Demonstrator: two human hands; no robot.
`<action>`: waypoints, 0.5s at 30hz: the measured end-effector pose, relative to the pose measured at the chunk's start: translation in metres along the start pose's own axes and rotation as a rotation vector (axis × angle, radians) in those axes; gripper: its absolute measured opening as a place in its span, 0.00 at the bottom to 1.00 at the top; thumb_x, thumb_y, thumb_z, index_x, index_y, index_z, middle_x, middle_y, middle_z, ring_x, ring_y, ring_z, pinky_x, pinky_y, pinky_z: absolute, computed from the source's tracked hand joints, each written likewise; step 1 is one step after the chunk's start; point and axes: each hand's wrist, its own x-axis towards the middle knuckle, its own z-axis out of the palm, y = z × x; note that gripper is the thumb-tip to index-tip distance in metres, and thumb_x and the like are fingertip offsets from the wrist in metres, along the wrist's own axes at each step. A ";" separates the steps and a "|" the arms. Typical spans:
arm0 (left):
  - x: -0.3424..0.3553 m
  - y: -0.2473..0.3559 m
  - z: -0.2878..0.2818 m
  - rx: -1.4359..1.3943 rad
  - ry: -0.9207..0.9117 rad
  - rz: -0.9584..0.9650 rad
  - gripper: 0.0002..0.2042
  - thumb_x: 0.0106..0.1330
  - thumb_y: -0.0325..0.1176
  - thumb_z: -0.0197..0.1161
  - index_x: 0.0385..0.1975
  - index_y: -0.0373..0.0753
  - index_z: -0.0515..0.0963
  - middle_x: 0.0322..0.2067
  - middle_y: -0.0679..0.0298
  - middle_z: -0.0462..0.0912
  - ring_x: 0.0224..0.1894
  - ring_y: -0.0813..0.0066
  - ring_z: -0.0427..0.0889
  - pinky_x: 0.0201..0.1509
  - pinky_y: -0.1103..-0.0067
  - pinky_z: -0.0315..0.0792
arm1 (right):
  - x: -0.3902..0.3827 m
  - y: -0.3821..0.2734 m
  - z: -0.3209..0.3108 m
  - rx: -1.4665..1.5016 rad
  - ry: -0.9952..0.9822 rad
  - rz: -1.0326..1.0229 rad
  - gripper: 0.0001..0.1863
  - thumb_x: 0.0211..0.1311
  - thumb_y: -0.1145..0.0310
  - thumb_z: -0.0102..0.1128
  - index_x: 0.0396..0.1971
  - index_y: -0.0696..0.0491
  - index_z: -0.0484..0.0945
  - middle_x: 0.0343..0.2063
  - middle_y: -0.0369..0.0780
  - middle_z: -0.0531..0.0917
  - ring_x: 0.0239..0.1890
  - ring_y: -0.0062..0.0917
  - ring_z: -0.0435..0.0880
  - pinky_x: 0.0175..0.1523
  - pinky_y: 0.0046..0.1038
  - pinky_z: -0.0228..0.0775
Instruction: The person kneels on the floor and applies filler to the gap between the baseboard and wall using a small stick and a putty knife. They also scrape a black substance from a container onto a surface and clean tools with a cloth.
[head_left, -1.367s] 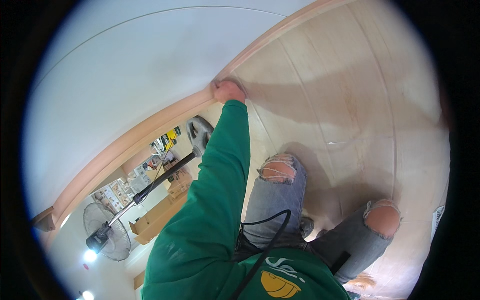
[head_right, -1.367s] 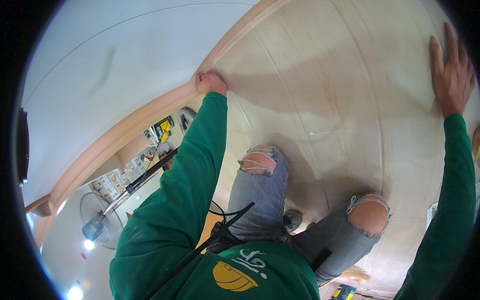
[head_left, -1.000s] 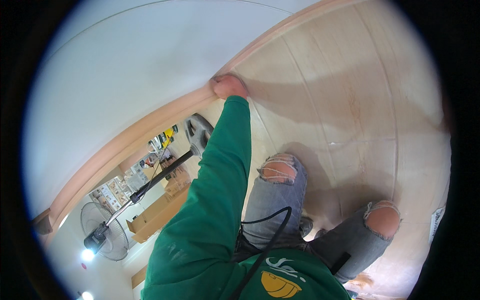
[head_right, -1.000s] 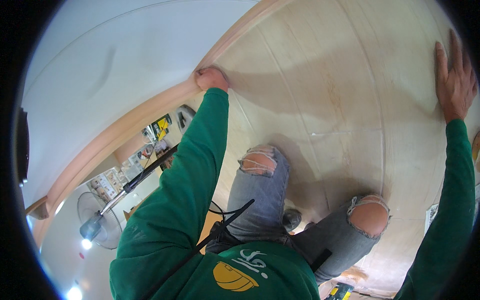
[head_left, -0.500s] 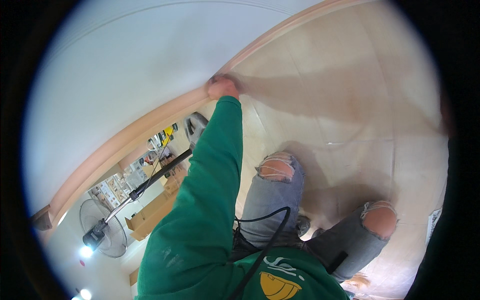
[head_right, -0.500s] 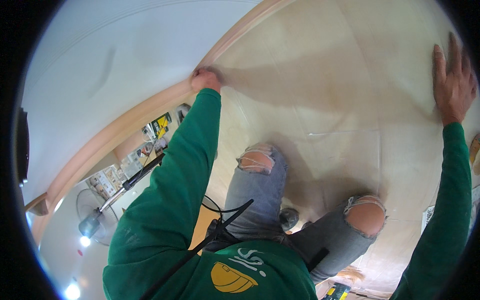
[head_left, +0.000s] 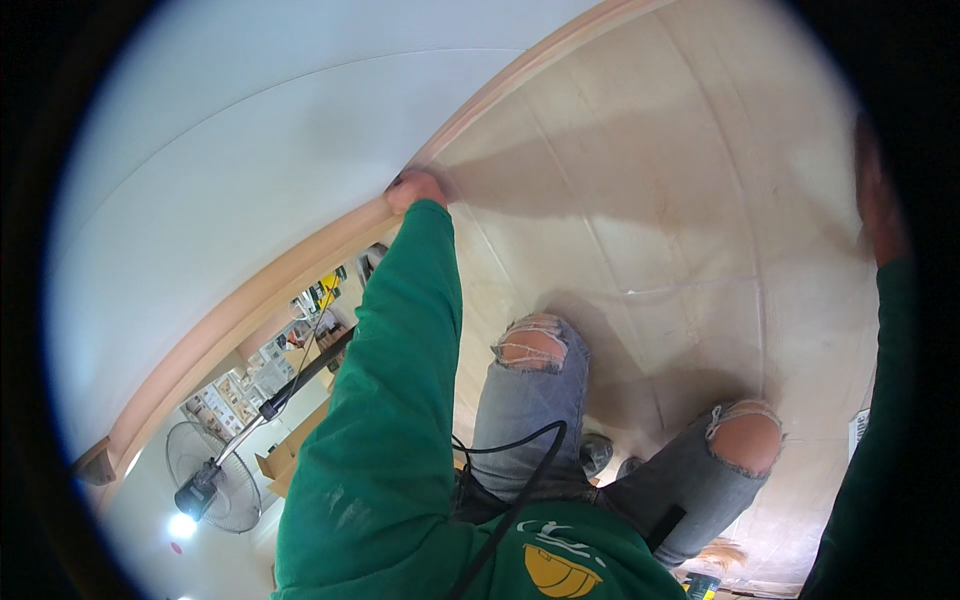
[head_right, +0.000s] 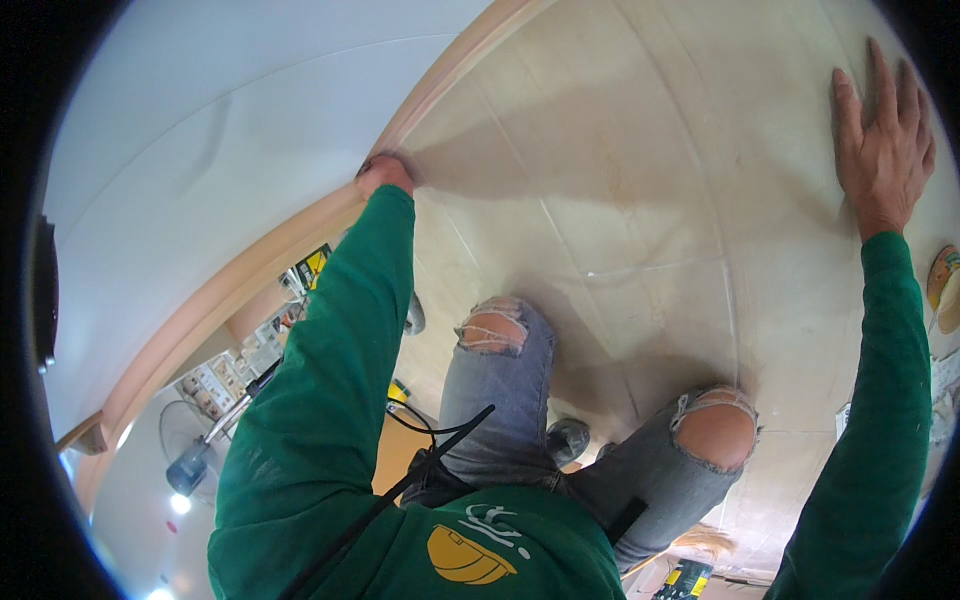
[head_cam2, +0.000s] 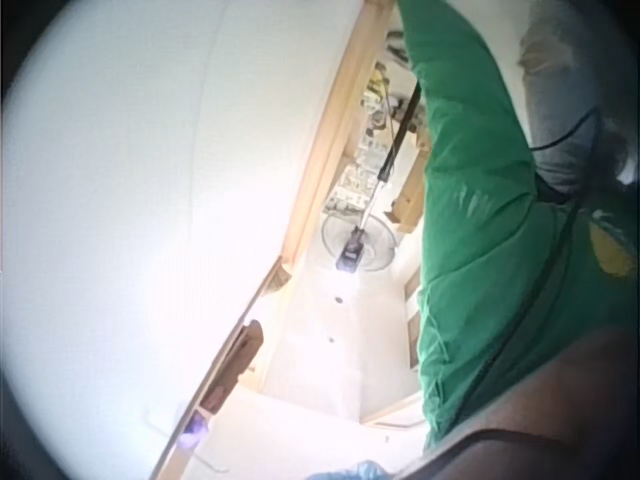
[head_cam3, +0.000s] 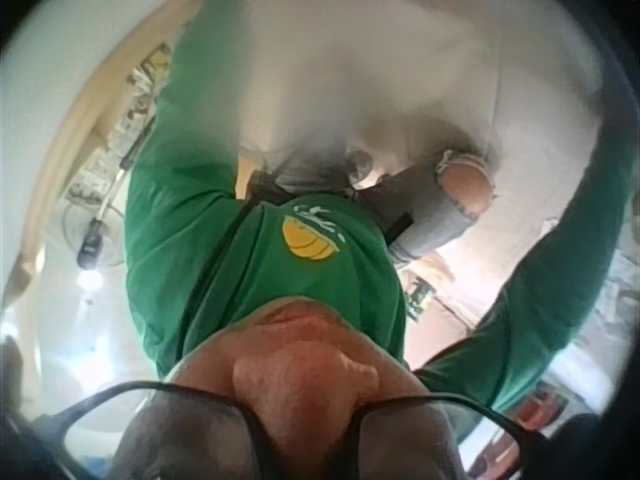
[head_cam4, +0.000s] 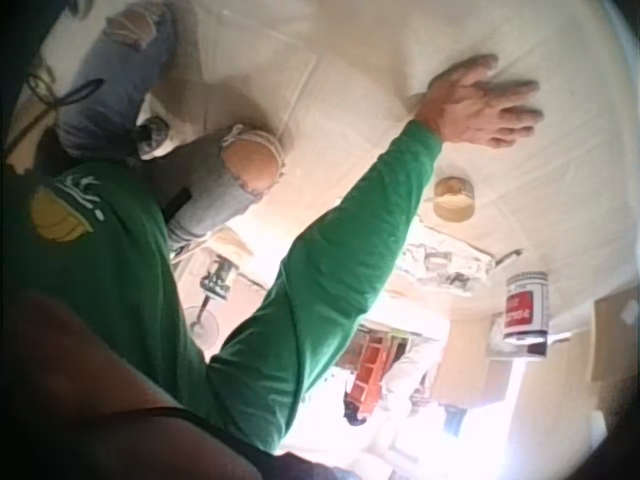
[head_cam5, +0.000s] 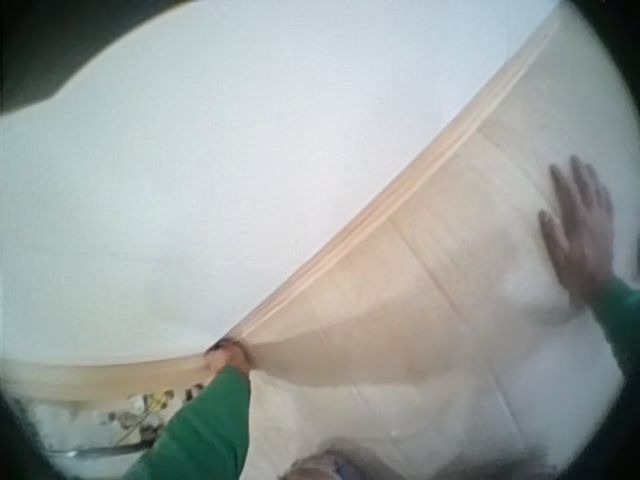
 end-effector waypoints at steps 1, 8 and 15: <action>-0.007 -0.001 -0.004 0.020 -0.038 0.036 0.13 0.70 0.39 0.63 0.40 0.35 0.87 0.38 0.48 0.91 0.42 0.49 0.91 0.47 0.62 0.83 | 0.002 -0.003 -0.003 -0.034 0.044 -0.016 0.37 0.74 0.27 0.40 0.78 0.22 0.61 0.79 0.40 0.63 0.82 0.40 0.56 0.82 0.55 0.45; 0.008 -0.032 -0.006 0.098 -0.047 0.283 0.13 0.67 0.36 0.65 0.37 0.30 0.84 0.37 0.43 0.90 0.42 0.44 0.90 0.49 0.57 0.82 | 0.009 -0.012 -0.007 -0.057 0.111 -0.039 0.36 0.74 0.28 0.39 0.78 0.23 0.61 0.78 0.39 0.63 0.81 0.39 0.57 0.82 0.53 0.45; 0.000 -0.035 -0.020 0.186 -0.204 0.382 0.17 0.68 0.40 0.65 0.41 0.28 0.84 0.39 0.42 0.89 0.44 0.44 0.90 0.51 0.58 0.81 | 0.010 -0.010 -0.014 -0.066 0.129 -0.061 0.36 0.75 0.29 0.40 0.78 0.23 0.62 0.78 0.39 0.64 0.81 0.40 0.58 0.82 0.51 0.46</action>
